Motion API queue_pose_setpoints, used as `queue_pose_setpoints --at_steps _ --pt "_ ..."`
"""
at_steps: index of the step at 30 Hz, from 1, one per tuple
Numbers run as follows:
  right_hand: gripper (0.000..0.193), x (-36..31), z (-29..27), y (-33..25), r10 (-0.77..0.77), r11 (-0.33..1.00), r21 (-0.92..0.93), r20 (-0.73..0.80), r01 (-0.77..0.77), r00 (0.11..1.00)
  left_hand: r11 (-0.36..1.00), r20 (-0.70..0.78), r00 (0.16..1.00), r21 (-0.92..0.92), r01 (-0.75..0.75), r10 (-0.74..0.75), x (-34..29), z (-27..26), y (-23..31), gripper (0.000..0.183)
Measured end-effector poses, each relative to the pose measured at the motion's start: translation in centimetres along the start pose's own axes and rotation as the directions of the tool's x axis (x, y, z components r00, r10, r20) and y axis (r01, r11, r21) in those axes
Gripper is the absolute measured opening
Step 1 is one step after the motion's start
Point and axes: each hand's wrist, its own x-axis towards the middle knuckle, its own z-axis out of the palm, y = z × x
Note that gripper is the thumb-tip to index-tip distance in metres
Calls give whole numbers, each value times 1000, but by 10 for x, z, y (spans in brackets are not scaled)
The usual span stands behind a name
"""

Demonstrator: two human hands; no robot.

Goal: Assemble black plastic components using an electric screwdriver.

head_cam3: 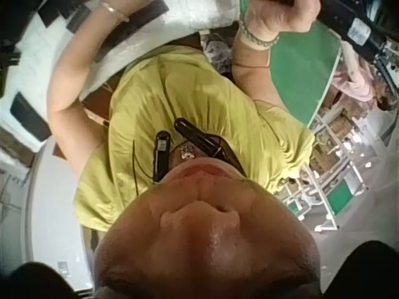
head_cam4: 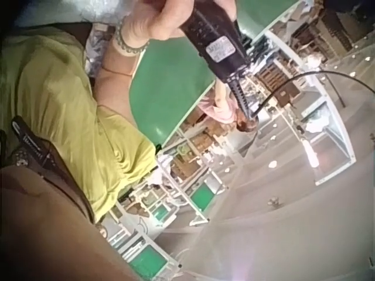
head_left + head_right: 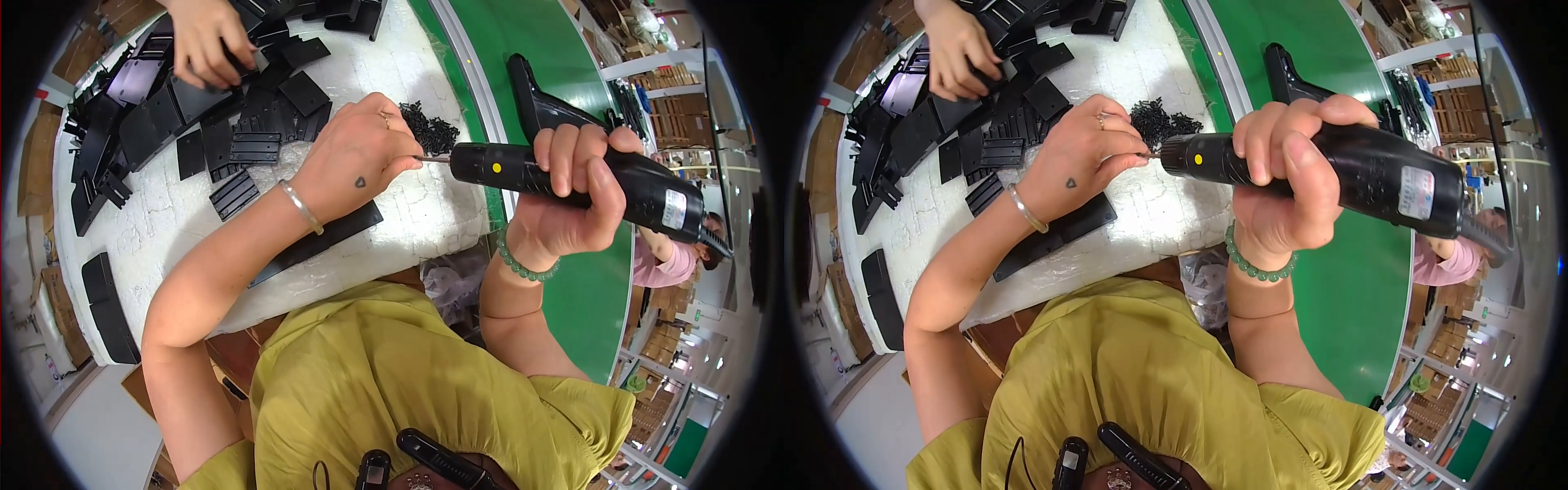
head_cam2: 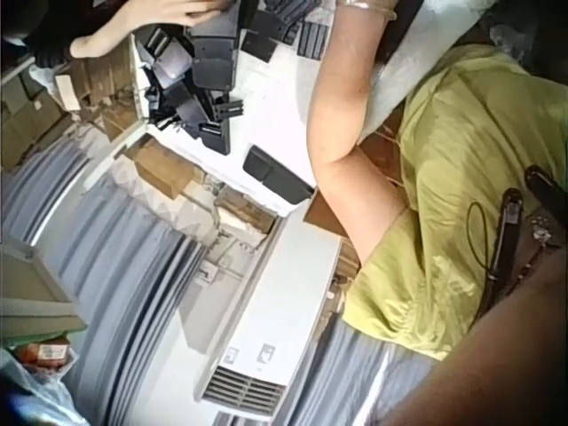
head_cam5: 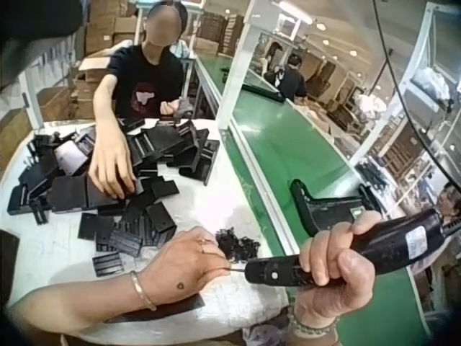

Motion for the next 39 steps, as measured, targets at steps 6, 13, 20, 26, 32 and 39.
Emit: queue_pose_setpoints --at_steps 6,13,20,26,32,39 --pt "36 1 -3 -11 -21 996 86 110 12 994 999 -49 998 46 29 -26 -4 -10 13 9" --pt "36 0 5 -9 -51 996 86 209 34 977 999 -56 998 24 35 -34 -9 -18 22 9" --pt "25 -14 37 -20 -36 996 -63 346 61 938 962 0 998 267 -54 56 -23 -25 41 5" --pt "29 -20 53 -12 18 1000 -17 479 -11 878 965 8 995 243 96 -101 -51 -46 49 27" --pt "32 -25 61 2 169 971 65 496 -230 852 892 -82 900 122 435 -428 -84 -87 24 37" --pt "32 -39 80 20 218 955 43 565 -292 796 877 -30 925 308 370 -380 -111 -67 30 42"
